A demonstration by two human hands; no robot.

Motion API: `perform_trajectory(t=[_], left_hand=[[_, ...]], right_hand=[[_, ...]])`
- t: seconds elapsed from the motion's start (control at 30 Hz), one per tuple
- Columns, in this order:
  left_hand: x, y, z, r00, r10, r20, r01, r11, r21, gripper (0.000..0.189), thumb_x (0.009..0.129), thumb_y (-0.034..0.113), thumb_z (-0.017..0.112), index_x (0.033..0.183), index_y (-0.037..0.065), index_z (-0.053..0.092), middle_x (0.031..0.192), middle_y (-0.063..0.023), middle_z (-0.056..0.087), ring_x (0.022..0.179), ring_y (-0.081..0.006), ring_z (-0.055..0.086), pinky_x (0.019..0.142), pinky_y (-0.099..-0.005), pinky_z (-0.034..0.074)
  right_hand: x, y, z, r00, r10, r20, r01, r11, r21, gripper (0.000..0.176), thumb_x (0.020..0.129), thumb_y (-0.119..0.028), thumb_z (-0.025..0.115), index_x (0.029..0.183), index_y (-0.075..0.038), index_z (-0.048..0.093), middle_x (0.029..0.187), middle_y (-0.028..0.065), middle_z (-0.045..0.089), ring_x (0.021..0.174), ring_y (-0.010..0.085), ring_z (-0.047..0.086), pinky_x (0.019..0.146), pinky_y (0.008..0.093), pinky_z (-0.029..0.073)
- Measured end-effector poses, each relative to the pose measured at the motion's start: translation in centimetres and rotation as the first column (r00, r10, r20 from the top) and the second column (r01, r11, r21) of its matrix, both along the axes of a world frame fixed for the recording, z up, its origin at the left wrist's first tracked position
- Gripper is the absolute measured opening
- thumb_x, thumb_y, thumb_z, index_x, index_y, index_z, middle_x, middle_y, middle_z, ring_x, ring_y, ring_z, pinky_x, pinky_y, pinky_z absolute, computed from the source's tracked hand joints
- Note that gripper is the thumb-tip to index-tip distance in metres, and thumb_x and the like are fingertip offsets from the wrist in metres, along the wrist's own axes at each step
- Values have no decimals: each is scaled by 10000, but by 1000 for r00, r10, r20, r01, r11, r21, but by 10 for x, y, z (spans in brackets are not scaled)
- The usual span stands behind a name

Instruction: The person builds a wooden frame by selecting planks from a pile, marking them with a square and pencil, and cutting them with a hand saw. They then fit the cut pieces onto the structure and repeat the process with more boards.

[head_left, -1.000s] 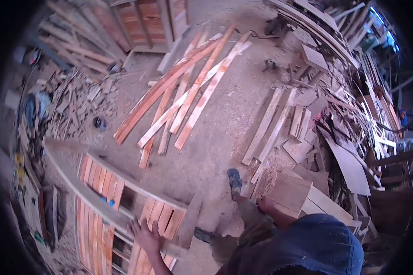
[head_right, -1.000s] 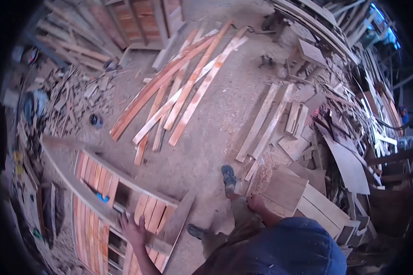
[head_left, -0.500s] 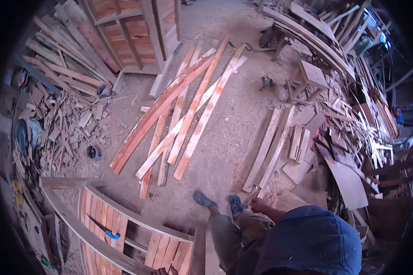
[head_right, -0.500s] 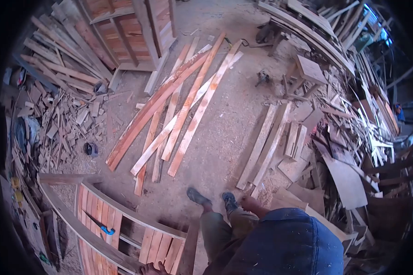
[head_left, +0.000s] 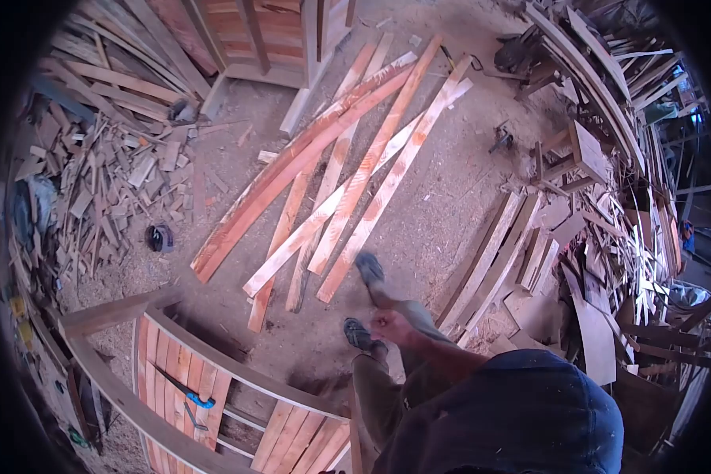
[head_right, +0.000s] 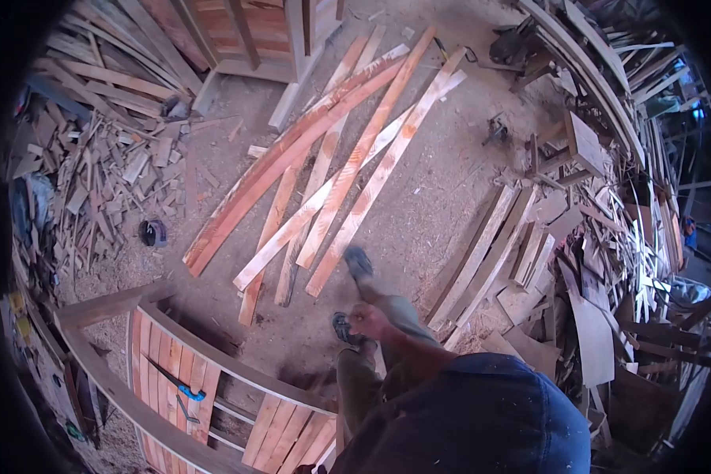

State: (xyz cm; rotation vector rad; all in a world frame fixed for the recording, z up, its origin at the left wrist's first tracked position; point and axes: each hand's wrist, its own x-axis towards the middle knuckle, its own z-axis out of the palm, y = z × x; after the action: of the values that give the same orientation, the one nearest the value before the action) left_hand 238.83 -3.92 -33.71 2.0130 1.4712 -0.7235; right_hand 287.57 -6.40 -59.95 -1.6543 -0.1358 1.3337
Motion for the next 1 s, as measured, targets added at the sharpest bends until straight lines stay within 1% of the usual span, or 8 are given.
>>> perform_trajectory(t=[0.27, 0.37, 0.43, 0.6, 0.63, 0.73, 0.8, 1.0], left_hand=[[174, 146, -192, 869, 416, 266, -313, 880, -357, 346, 895, 333, 768, 1055, 27, 739, 1109, -155, 741, 1040, -339, 695, 968, -462, 508], [261, 223, -308, 919, 62, 390, 54, 959, -279, 274, 902, 271, 763, 1091, 74, 741, 1192, -159, 712, 1113, -371, 656, 1024, -464, 495], [314, 264, -403, 883, -49, 466, 154, 970, -189, 375, 877, 288, 774, 1145, 33, 708, 1122, -180, 703, 1071, -386, 660, 978, -489, 502], [440, 307, -623, 887, -448, 107, 452, 892, -7, 762, 803, 367, 826, 1393, -4, 518, 1252, -217, 626, 1159, -406, 618, 932, -517, 517], [457, 300, -649, 893, -434, 118, 430, 901, 58, 876, 788, 380, 837, 1467, 1, 434, 1322, -219, 593, 1217, -399, 597, 956, -518, 520], [539, 284, -664, 907, -416, 67, 405, 905, 127, 1080, 761, 393, 859, 1578, 4, 270, 1467, -220, 495, 1333, -394, 536, 1023, -518, 524], [556, 268, -694, 931, -365, 21, 358, 922, 144, 1056, 740, 385, 874, 1546, 3, 310, 1455, -218, 499, 1292, -404, 562, 1026, -520, 524], [520, 287, -724, 912, -355, 207, 347, 935, 75, 891, 688, 369, 881, 1413, 52, 471, 1310, -227, 620, 1188, -433, 634, 1000, -549, 519]], right_hand=[[46, 109, -92, 951, 296, 90, -261, 924, -278, 182, 944, -205, 756, 957, -47, 666, 849, 54, 682, 778, 122, 646, 658, 335, 523], [8, 93, -220, 902, -316, -293, 393, 882, 259, 124, 998, -139, 685, 1039, -31, 642, 915, 43, 677, 824, 151, 655, 722, 351, 552], [19, 92, -237, 759, -458, -462, 508, 861, -19, 159, 1021, -187, 623, 1144, -96, 667, 1006, 13, 665, 843, 199, 631, 747, 403, 541], [11, 75, -311, 994, 26, -103, -45, 981, -187, 239, 1068, -227, 567, 1218, -50, 628, 1099, 60, 670, 928, 210, 663, 810, 408, 545], [17, 98, -279, 925, -235, -299, 226, 972, -64, 271, 1058, -212, 584, 1267, -41, 612, 1101, 67, 683, 959, 204, 673, 840, 392, 545], [74, 152, -190, 747, -363, -557, 432, 902, -7, 402, 1033, -169, 626, 1405, -32, 558, 1085, 78, 716, 1034, 186, 690, 936, 333, 536], [117, 159, -163, 947, 44, -320, -102, 981, -168, 426, 1048, -194, 606, 1437, -37, 530, 1070, 84, 722, 1046, 201, 695, 959, 339, 538], [82, 122, -202, 954, -268, -132, 274, 961, 34, 417, 1078, -287, 560, 1418, -46, 551, 1100, 88, 719, 1057, 226, 698, 999, 376, 528]])
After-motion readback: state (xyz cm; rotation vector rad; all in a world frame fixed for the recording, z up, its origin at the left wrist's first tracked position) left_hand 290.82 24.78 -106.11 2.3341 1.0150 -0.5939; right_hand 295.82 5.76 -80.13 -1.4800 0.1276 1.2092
